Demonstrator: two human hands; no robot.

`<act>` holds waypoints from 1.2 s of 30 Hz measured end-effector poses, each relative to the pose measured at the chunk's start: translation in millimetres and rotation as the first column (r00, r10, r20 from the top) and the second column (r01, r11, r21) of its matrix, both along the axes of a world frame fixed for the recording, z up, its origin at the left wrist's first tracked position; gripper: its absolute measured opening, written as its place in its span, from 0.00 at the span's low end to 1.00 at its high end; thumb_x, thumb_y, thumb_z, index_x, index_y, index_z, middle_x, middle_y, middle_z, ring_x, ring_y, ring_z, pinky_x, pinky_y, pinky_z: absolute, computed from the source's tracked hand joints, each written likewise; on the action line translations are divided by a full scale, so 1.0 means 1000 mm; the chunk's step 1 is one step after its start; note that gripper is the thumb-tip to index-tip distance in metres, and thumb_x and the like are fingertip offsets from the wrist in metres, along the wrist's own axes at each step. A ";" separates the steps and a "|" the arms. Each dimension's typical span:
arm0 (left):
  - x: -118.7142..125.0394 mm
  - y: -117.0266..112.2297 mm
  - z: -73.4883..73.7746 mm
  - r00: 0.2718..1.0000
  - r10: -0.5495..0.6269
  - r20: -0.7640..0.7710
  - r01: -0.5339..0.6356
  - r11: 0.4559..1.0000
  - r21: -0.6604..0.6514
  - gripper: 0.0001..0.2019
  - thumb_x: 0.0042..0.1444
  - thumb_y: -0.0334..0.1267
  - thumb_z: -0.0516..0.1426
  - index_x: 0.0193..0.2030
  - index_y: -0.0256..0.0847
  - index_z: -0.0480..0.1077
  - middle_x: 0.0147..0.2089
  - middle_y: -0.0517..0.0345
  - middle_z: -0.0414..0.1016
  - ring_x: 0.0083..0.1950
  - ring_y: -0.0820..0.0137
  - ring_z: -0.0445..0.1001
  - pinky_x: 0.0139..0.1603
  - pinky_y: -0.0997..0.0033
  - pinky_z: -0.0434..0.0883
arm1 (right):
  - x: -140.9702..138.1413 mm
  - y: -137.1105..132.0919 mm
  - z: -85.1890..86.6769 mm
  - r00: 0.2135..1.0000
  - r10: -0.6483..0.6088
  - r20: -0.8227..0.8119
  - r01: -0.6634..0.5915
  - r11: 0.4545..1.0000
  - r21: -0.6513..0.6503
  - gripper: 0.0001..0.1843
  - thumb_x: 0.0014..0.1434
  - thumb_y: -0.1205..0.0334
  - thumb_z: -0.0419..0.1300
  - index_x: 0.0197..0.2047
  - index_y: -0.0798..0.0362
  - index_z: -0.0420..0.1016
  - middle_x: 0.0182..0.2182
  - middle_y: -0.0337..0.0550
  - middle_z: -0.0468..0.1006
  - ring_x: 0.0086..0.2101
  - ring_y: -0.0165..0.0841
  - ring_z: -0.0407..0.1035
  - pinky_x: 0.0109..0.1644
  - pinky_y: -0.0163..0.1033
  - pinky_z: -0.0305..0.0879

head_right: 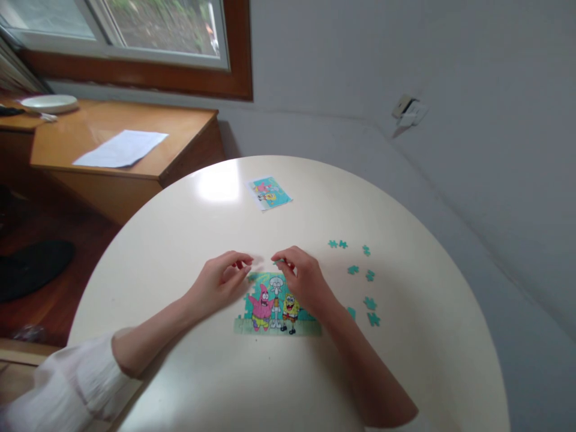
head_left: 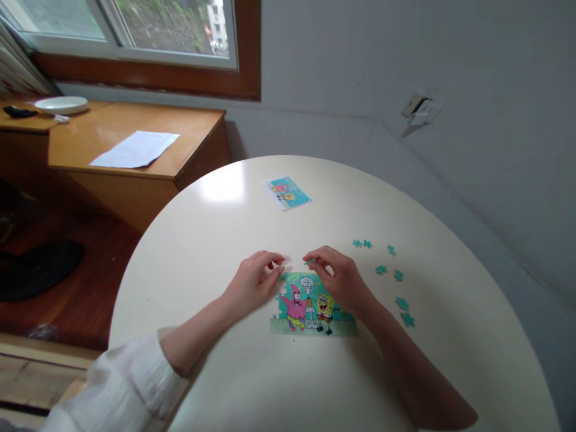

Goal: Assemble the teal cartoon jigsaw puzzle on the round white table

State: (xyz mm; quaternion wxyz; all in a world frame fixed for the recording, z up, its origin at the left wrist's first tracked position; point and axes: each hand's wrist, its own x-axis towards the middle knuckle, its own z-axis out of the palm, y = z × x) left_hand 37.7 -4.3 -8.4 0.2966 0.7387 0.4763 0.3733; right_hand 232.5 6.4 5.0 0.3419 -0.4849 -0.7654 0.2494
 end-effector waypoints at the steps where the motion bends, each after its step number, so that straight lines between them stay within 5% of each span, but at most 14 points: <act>1: 0.000 -0.001 0.002 1.000 -0.011 -0.006 0.011 1.000 0.011 0.07 0.54 0.33 0.52 0.38 0.38 0.69 0.35 0.54 0.73 0.32 0.73 0.70 0.32 0.73 0.69 | -0.004 -0.002 0.003 0.999 0.033 -0.021 -0.033 0.999 -0.011 0.08 0.55 0.68 0.51 0.34 0.52 0.72 0.32 0.43 0.75 0.33 0.32 0.69 0.38 0.37 0.65; 6: 0.002 -0.005 0.003 0.996 -0.085 0.011 0.085 0.996 0.002 0.10 0.53 0.32 0.52 0.41 0.39 0.69 0.33 0.56 0.75 0.31 0.74 0.71 0.33 0.73 0.70 | -0.017 -0.010 0.008 0.980 0.100 -0.173 -0.125 0.982 -0.141 0.11 0.53 0.69 0.53 0.39 0.50 0.72 0.34 0.41 0.78 0.35 0.32 0.72 0.41 0.38 0.67; 13: 0.002 -0.004 0.003 0.991 -0.134 0.014 0.134 0.990 -0.030 0.11 0.52 0.32 0.52 0.42 0.39 0.69 0.34 0.57 0.74 0.30 0.75 0.71 0.31 0.75 0.70 | -0.022 -0.011 -0.002 0.945 -0.028 -0.325 -0.081 0.945 -0.316 0.08 0.49 0.64 0.60 0.36 0.51 0.70 0.23 0.37 0.76 0.27 0.30 0.72 0.33 0.35 0.69; 36: -0.002 -0.004 0.005 0.977 -0.202 -0.062 0.207 0.974 0.091 0.11 0.50 0.28 0.56 0.41 0.40 0.70 0.36 0.57 0.75 0.38 0.72 0.71 0.40 0.71 0.70 | -0.025 -0.009 -0.010 0.876 -0.082 -0.475 -0.126 0.912 -0.389 0.09 0.48 0.58 0.61 0.33 0.53 0.71 0.24 0.39 0.76 0.25 0.29 0.71 0.30 0.35 0.69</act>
